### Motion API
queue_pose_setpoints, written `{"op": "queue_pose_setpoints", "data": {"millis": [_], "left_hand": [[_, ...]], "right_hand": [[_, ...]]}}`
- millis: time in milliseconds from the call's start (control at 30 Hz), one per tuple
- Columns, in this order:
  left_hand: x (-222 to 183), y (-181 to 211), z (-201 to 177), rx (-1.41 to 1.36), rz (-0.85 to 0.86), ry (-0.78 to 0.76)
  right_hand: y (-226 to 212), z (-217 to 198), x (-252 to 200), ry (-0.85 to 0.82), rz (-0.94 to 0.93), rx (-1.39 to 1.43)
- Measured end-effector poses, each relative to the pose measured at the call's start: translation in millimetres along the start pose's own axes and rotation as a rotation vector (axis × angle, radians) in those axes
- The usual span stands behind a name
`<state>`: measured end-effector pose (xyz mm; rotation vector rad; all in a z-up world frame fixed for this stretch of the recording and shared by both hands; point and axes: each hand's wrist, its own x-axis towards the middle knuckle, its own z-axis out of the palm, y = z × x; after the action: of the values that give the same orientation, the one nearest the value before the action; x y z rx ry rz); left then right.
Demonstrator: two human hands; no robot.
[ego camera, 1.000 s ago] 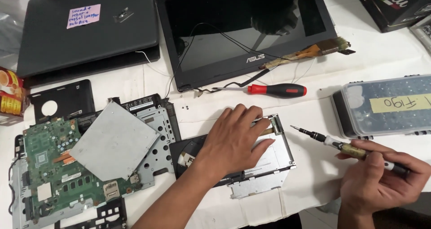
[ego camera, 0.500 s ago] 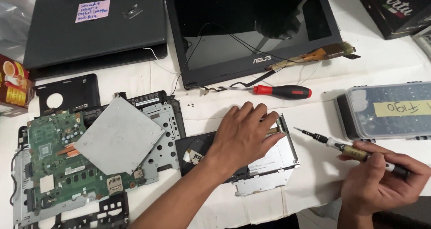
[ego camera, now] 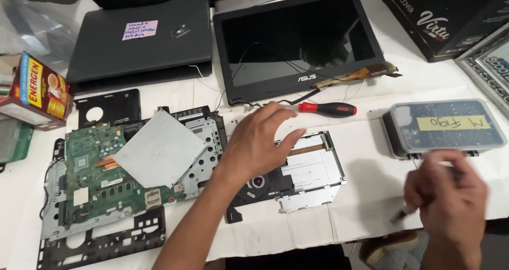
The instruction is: Removing screws and internal components from a laptop optical drive assembly using a screwdriver.
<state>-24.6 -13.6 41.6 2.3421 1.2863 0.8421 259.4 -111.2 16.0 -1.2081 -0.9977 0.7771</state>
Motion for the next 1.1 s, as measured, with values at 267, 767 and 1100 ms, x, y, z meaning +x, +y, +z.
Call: {"op": "queue_pose_setpoints", "data": {"millis": [267,767,1100], "left_hand": [[-43,-26,-16,0.328,-0.266,-0.395],[-56,9,-51,0.118,-0.18,-0.094],[-77,11,-46,0.264,0.435,0.405]], "right_hand": [[-51,44,-6,-0.501,0.571,-1.143],[-35,48,23,-0.59,0.126,-0.835],[-42,8,-7,-0.473,-0.786,-0.656]]}}
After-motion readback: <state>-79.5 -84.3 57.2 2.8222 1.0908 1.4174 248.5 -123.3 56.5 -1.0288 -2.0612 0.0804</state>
